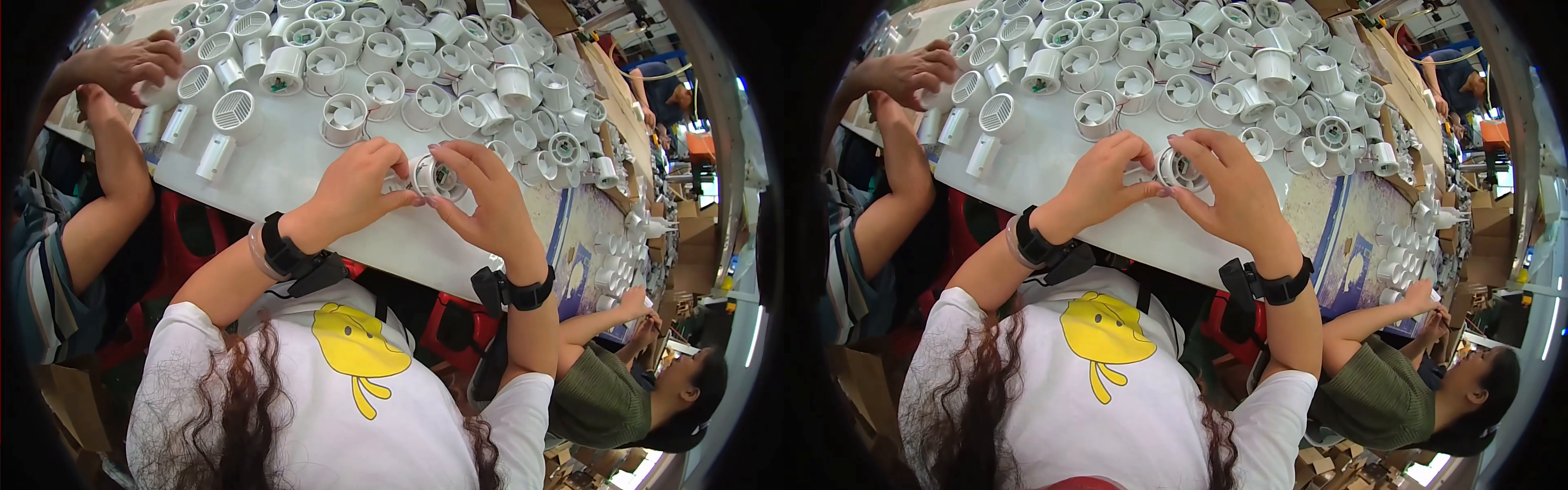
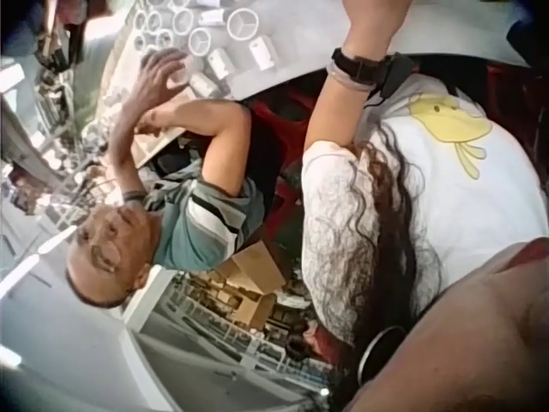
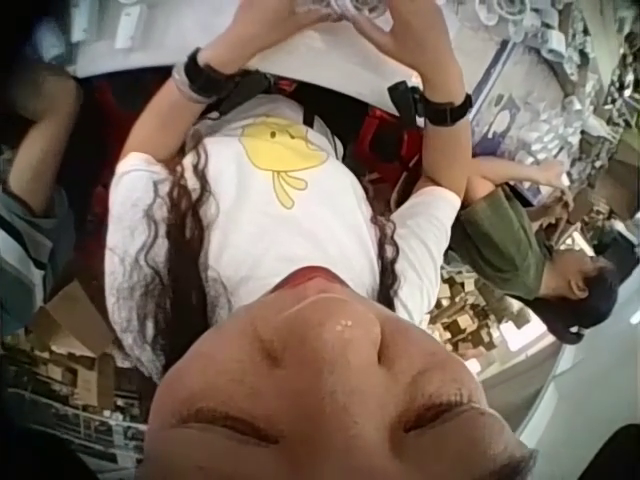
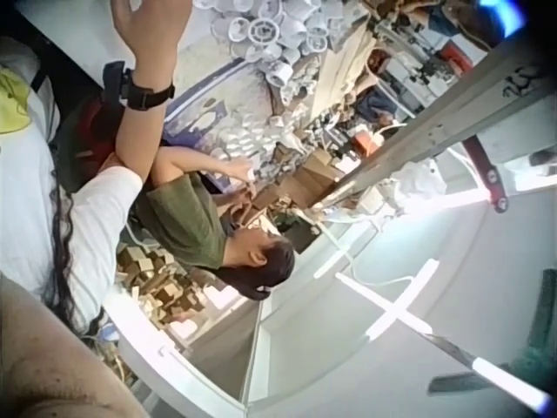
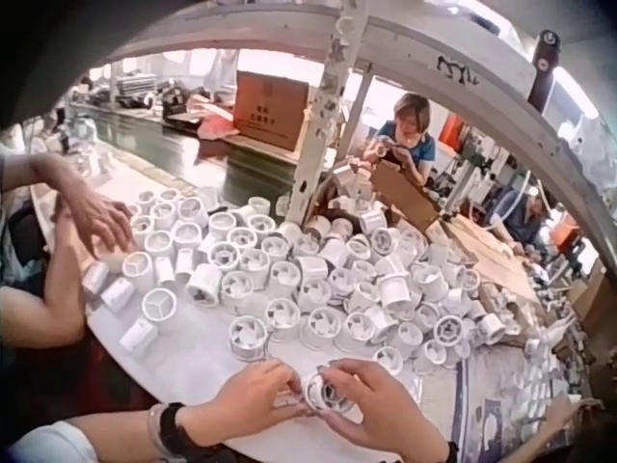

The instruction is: The person picks up a fan housing and a fan motor, threads the motor wires through the housing, and presses the motor into place. They then pick up a plastic cover, thread the wires through it, and snap the cover onto the housing before placing the unit on the table.

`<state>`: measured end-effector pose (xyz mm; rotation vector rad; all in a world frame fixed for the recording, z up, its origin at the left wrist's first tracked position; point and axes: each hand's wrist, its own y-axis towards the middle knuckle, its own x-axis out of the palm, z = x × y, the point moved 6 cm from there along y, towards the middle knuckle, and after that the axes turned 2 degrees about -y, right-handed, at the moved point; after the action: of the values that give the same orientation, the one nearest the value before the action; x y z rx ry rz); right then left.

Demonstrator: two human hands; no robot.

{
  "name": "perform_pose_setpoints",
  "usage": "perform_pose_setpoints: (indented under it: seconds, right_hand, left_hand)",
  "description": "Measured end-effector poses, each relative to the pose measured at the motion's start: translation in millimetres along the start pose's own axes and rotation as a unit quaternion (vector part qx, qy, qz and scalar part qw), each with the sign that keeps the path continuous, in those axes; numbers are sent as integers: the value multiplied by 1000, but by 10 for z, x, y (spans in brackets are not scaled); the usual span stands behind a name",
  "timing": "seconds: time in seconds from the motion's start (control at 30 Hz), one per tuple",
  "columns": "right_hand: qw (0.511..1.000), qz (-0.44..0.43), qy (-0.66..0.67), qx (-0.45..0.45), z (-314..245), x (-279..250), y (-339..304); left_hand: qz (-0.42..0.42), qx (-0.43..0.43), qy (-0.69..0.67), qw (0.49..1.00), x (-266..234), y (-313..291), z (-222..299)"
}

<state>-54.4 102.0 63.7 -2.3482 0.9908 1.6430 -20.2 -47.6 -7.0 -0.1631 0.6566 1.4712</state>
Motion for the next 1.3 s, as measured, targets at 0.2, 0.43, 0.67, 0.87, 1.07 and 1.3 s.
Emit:
perform_pose_setpoints:
  seconds: [0.2,0.43,0.67,0.87,1.07,1.3]
  right_hand:
    - [999,-44,-3,-4,-36,-5,31]
    - [990,-130,5,-46,-8,-41,84]
    - [986,-162,-13,-30,1,-27,92]
    - [989,-146,-19,-26,-22,-10,57]
    - [988,-145,-8,-47,-55,-42,50]
    - [981,-189,-22,-49,56,47,36]
  left_hand:
    - [15,21,-18,999,-26,-44,46]
    - [-15,42,17,999,38,-94,131]
    - [22,62,25,998,54,-131,111]
    - [54,78,84,992,65,-103,225]
    - [83,121,131,980,77,-101,276]
    - [45,121,131,983,100,-131,267]
